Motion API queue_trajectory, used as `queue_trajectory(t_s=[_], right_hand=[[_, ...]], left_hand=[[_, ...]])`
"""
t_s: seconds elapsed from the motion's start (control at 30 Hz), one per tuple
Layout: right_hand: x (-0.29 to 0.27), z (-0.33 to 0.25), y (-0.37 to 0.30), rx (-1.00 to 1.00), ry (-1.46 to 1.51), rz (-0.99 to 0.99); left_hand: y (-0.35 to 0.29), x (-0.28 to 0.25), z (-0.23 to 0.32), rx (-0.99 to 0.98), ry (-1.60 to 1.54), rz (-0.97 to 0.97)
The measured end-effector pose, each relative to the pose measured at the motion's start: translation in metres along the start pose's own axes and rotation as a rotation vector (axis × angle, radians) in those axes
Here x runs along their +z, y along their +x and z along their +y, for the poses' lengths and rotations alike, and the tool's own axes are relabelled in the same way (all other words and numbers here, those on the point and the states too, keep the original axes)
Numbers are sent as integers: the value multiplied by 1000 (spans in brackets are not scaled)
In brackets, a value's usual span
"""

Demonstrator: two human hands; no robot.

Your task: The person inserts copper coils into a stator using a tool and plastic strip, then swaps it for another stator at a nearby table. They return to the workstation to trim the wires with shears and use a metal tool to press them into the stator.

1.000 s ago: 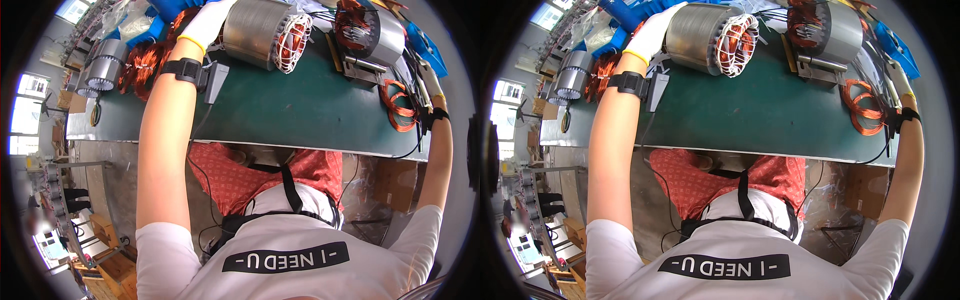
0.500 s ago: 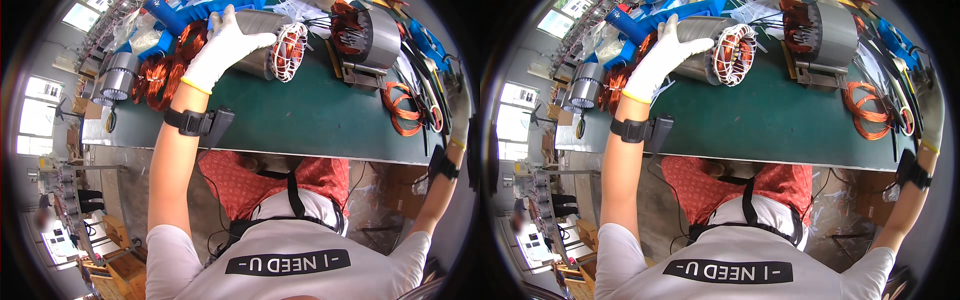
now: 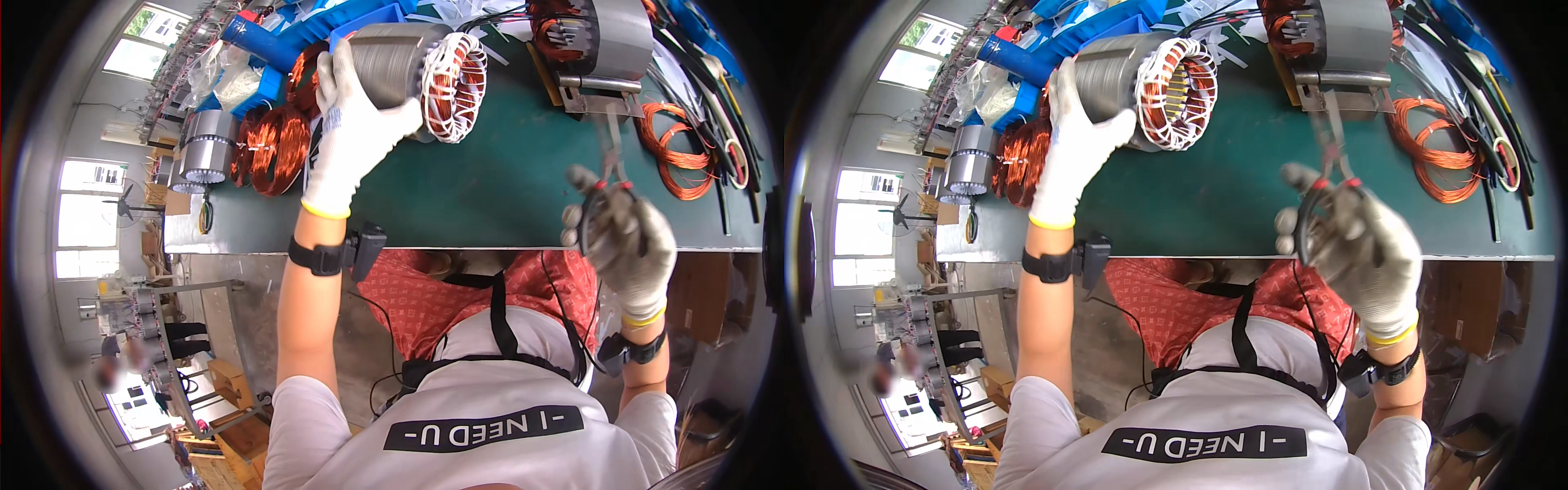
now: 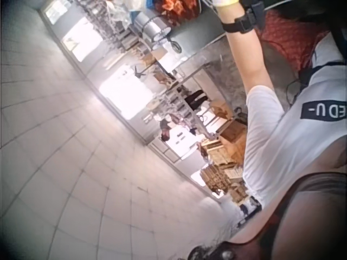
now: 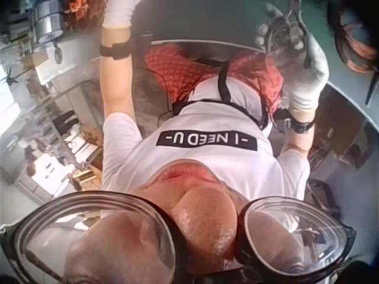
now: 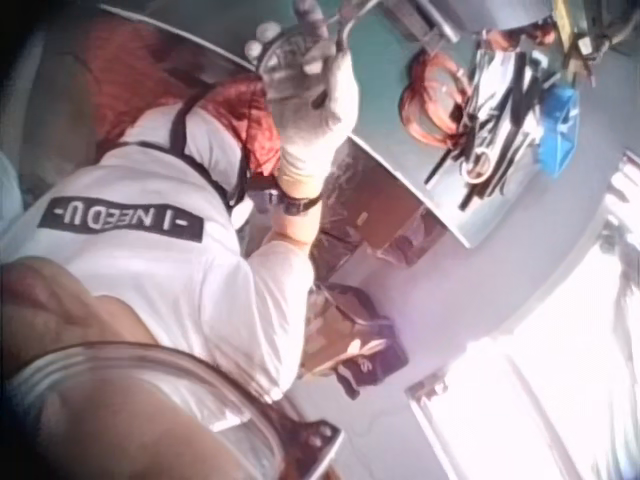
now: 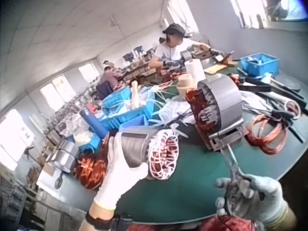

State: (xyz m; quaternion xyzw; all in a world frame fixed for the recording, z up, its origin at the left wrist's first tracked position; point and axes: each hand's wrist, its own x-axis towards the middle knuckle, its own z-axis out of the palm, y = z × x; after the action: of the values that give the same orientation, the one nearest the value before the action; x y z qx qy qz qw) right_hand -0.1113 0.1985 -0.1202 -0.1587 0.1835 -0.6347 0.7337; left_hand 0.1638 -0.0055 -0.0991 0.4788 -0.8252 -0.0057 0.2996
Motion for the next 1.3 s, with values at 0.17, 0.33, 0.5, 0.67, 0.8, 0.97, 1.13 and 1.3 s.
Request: queue_trajectory(t_s=[0.17,0.33,0.5,0.67,0.8,0.97,1.13,1.3], right_hand=[[-16,11,6,102,-502,-5],[-9,8,28,224,-1084,-32],[-12,32,54,-148,-1271,-155],[-20,53,66,-281,-1322,-333],[-19,54,66,-198,-1379,-312],[-21,54,62,-223,-1425,-306],[-21,62,59,-304,-1480,-324],[-9,64,55,-217,-1630,-380]], left_hand=[[-36,-7,15,-90,-30,-8],[-56,-10,22,-53,119,34],[-68,-3,16,3,39,101],[-86,4,7,-2,122,133],[-103,9,2,-49,28,175],[-128,17,7,-117,196,218],[-136,25,24,-130,92,176],[-169,24,6,-248,-5,151]])
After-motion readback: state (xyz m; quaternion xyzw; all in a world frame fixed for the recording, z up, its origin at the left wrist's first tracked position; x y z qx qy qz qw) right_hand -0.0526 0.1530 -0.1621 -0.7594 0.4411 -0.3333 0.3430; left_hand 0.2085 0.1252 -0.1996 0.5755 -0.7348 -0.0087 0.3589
